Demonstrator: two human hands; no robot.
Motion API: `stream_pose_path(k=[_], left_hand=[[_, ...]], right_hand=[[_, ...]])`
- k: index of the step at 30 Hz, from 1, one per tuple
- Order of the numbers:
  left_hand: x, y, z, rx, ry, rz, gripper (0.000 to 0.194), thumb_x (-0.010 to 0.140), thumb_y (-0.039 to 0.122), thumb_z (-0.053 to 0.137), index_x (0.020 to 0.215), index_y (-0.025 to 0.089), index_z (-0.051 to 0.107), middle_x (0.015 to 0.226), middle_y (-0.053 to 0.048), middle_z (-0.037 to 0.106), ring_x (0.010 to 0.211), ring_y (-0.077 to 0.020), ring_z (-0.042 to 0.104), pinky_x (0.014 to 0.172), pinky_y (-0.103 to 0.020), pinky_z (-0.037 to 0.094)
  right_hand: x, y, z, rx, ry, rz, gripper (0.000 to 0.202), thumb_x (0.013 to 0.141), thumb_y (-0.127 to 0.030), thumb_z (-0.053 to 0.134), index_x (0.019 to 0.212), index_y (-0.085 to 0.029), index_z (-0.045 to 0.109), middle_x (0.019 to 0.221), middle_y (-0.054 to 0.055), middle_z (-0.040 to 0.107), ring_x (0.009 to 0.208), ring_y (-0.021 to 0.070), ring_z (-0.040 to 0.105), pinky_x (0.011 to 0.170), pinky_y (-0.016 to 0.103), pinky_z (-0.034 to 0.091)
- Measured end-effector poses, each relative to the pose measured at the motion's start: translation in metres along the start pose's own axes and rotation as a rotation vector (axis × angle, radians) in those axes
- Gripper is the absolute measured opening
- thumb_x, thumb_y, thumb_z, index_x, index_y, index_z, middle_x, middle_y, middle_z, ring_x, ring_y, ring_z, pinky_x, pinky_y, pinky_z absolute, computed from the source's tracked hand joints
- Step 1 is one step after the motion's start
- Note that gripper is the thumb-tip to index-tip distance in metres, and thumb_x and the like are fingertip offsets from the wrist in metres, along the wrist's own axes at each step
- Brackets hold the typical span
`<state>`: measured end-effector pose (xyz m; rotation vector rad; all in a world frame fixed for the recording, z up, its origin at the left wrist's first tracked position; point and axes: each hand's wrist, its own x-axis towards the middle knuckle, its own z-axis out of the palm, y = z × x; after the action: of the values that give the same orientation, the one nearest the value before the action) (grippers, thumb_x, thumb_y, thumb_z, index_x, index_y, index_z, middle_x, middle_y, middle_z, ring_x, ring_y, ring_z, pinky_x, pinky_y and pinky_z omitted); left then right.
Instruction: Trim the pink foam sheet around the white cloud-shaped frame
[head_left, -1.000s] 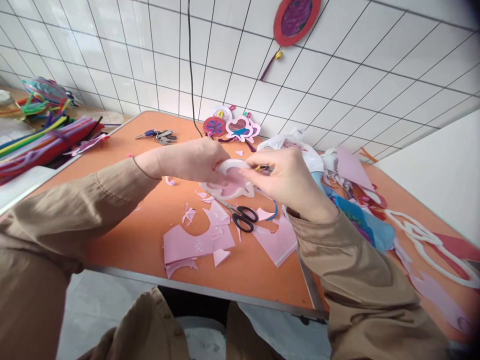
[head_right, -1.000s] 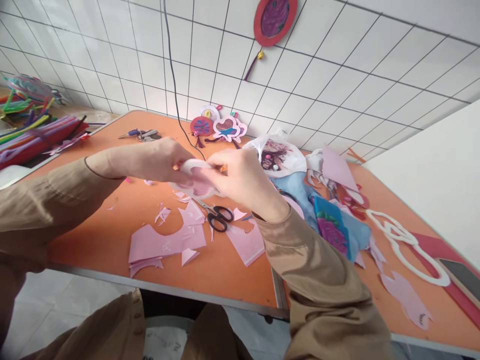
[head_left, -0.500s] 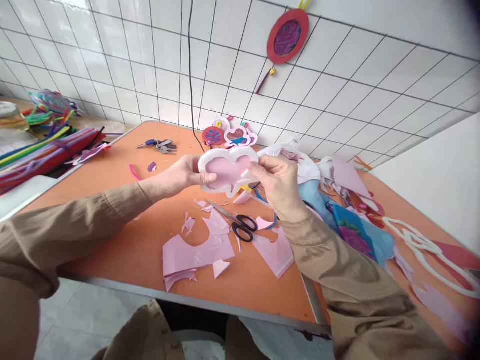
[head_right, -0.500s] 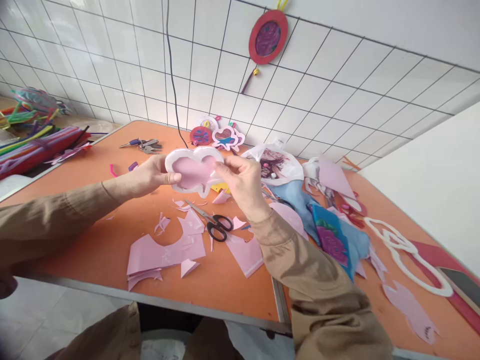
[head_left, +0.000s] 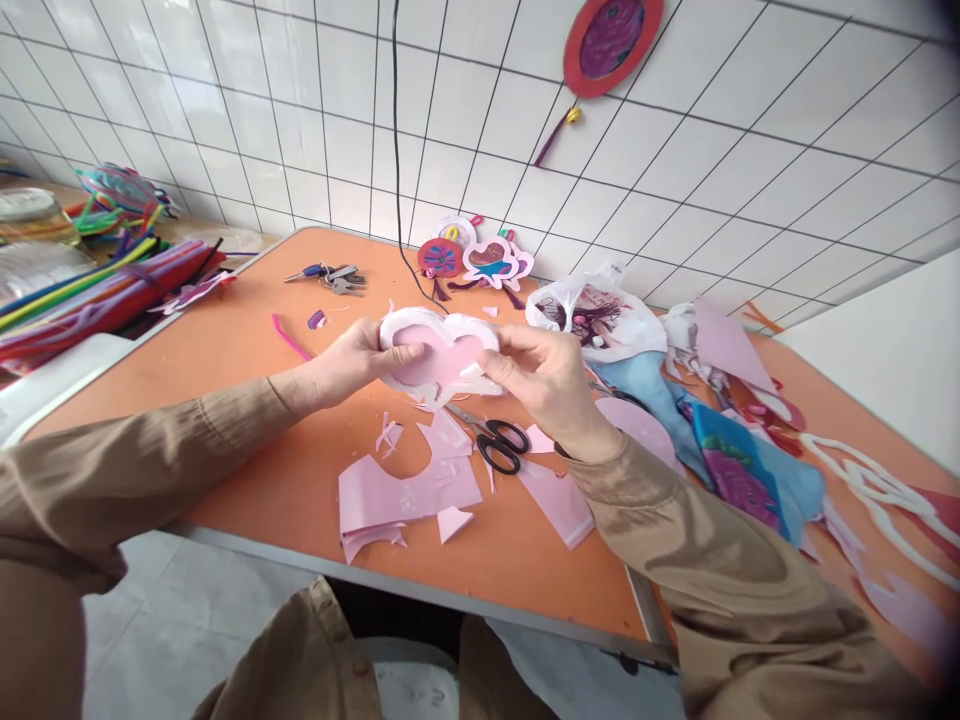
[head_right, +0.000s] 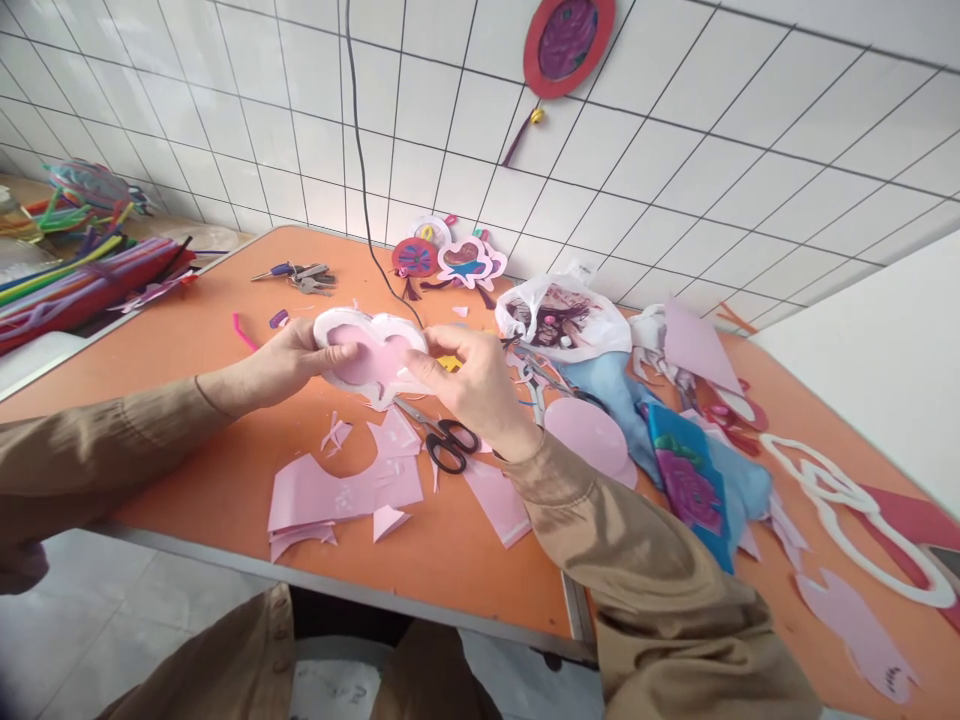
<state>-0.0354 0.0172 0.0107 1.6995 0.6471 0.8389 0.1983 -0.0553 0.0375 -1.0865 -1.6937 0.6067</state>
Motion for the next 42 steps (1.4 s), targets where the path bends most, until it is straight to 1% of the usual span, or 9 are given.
stream_pose_path(k=[5, 11, 15, 19, 23, 28, 33, 39, 42], left_hand=[[-0.004, 0.002, 0.002, 0.011, -0.043, 0.003, 0.062, 0.083, 0.072, 0.084, 0.101, 0.013, 0.081, 0.097, -0.01, 0.083, 0.089, -0.0244, 0.077, 0.081, -0.032, 0.062], [-0.007, 0.001, 0.002, -0.003, -0.059, 0.009, 0.056, 0.083, 0.067, 0.087, 0.096, 0.013, 0.079, 0.096, -0.009, 0.083, 0.088, -0.0218, 0.076, 0.079, -0.029, 0.061], [-0.009, 0.003, 0.003, -0.03, -0.068, 0.004, 0.054, 0.083, 0.066, 0.089, 0.092, 0.014, 0.077, 0.102, -0.009, 0.084, 0.097, -0.0236, 0.078, 0.087, -0.03, 0.062], [-0.01, 0.004, 0.002, -0.013, -0.07, 0.014, 0.053, 0.085, 0.065, 0.088, 0.095, 0.014, 0.079, 0.104, -0.009, 0.085, 0.103, -0.0244, 0.078, 0.094, -0.031, 0.061], [-0.012, 0.002, 0.001, -0.012, -0.086, -0.005, 0.059, 0.084, 0.069, 0.086, 0.105, 0.014, 0.08, 0.106, -0.01, 0.085, 0.1, -0.0251, 0.079, 0.088, -0.031, 0.063], [-0.014, -0.005, -0.003, 0.104, -0.036, -0.019, 0.073, 0.085, 0.079, 0.079, 0.114, 0.013, 0.081, 0.108, -0.013, 0.085, 0.1, -0.0279, 0.079, 0.083, -0.033, 0.062], [-0.014, -0.008, -0.005, 0.161, -0.027, 0.02, 0.065, 0.087, 0.074, 0.08, 0.114, 0.014, 0.082, 0.111, -0.012, 0.086, 0.108, -0.0302, 0.079, 0.1, -0.039, 0.062], [-0.013, -0.011, -0.006, 0.141, -0.063, 0.075, 0.054, 0.089, 0.067, 0.082, 0.108, 0.017, 0.085, 0.107, -0.011, 0.086, 0.109, -0.03, 0.079, 0.102, -0.039, 0.062], [-0.014, -0.01, -0.005, 0.141, -0.087, 0.101, 0.051, 0.093, 0.064, 0.08, 0.113, 0.018, 0.085, 0.106, -0.01, 0.086, 0.109, -0.0298, 0.079, 0.103, -0.041, 0.062]], right_hand=[[-0.001, 0.0, 0.003, -0.023, -0.019, -0.008, 0.035, 0.089, -0.039, 0.072, 0.062, -0.021, 0.059, 0.058, -0.003, 0.051, 0.06, 0.0123, 0.045, 0.059, 0.03, 0.037], [-0.001, 0.008, 0.003, -0.093, -0.042, 0.017, 0.039, 0.09, -0.039, 0.07, 0.059, -0.021, 0.053, 0.056, -0.003, 0.05, 0.057, 0.011, 0.042, 0.055, 0.03, 0.031], [-0.002, 0.01, 0.003, -0.101, -0.043, 0.019, 0.04, 0.09, -0.039, 0.069, 0.059, -0.021, 0.053, 0.056, -0.003, 0.051, 0.057, 0.0113, 0.044, 0.057, 0.031, 0.032], [-0.002, 0.01, 0.003, -0.094, -0.051, 0.049, 0.04, 0.09, -0.041, 0.07, 0.059, -0.021, 0.054, 0.055, -0.003, 0.051, 0.057, 0.0117, 0.043, 0.057, 0.031, 0.032], [-0.003, 0.011, 0.003, -0.088, -0.061, 0.092, 0.038, 0.089, -0.044, 0.072, 0.062, -0.02, 0.06, 0.057, -0.002, 0.053, 0.059, 0.0126, 0.046, 0.058, 0.031, 0.034], [-0.004, 0.012, 0.003, -0.104, -0.055, 0.103, 0.049, 0.091, -0.052, 0.074, 0.058, -0.021, 0.053, 0.057, -0.002, 0.05, 0.059, 0.0126, 0.044, 0.056, 0.031, 0.032], [-0.003, 0.012, 0.004, -0.126, -0.086, 0.061, 0.054, 0.093, -0.051, 0.073, 0.056, -0.022, 0.047, 0.055, -0.003, 0.044, 0.058, 0.0114, 0.036, 0.056, 0.031, 0.027], [-0.003, 0.013, 0.004, -0.146, -0.075, 0.035, 0.057, 0.092, -0.057, 0.075, 0.056, -0.021, 0.051, 0.055, -0.003, 0.043, 0.058, 0.0113, 0.036, 0.055, 0.03, 0.027], [-0.003, 0.015, 0.004, -0.147, -0.054, -0.013, 0.053, 0.091, -0.059, 0.077, 0.058, -0.02, 0.061, 0.056, -0.003, 0.048, 0.059, 0.0119, 0.04, 0.056, 0.03, 0.032]])
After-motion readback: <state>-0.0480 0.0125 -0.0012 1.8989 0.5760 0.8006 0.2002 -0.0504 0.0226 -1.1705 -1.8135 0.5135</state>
